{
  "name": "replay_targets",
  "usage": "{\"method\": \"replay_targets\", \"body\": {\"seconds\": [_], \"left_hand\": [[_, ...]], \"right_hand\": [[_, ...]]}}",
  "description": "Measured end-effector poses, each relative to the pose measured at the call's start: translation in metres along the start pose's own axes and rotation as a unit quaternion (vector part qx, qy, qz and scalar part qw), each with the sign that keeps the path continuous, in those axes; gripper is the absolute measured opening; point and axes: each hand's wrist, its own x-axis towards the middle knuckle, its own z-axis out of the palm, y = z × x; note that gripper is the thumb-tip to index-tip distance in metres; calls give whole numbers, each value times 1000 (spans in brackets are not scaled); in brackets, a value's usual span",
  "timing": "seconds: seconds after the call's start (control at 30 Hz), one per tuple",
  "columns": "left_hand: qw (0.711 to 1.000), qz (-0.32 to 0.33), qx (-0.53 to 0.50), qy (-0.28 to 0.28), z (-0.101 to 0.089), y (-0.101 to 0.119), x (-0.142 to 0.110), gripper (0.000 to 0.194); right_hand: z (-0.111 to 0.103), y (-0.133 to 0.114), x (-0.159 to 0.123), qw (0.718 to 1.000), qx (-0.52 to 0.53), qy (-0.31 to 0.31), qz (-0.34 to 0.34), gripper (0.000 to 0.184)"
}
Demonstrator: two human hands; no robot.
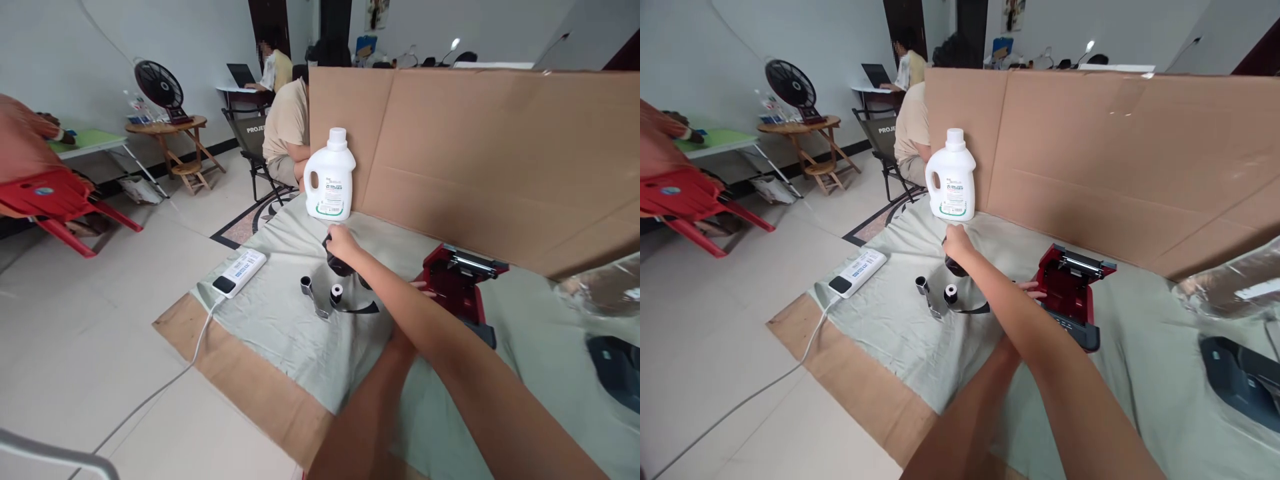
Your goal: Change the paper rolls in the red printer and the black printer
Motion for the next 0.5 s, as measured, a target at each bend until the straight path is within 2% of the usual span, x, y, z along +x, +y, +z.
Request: {"method": "replay_targets", "body": {"seconds": [0.07, 0.13, 0.23, 0.3, 0.4, 0.5], "left_hand": [[1000, 8, -4, 7, -2, -2, 1, 26], [1000, 12, 16, 13, -3, -3, 2, 23], [999, 12, 49, 2, -4, -5, 1, 23], [998, 11, 56, 0, -4, -4, 0, 23], [999, 17, 47, 6, -4, 0, 0, 25], [998, 31, 42, 28, -4, 6, -1, 27]], "right_hand": [[14, -2, -1, 999, -16, -35, 6, 29], [17, -5, -6, 998, -33, -43, 7, 30], [2, -16, -19, 997, -60, 20, -40, 30], [-17, -25, -33, 994, -55, 26, -86, 29], [-39, -33, -62, 992, -42, -70, -96, 29], [-41, -34, -89, 984, -73, -151, -60, 26]]}}
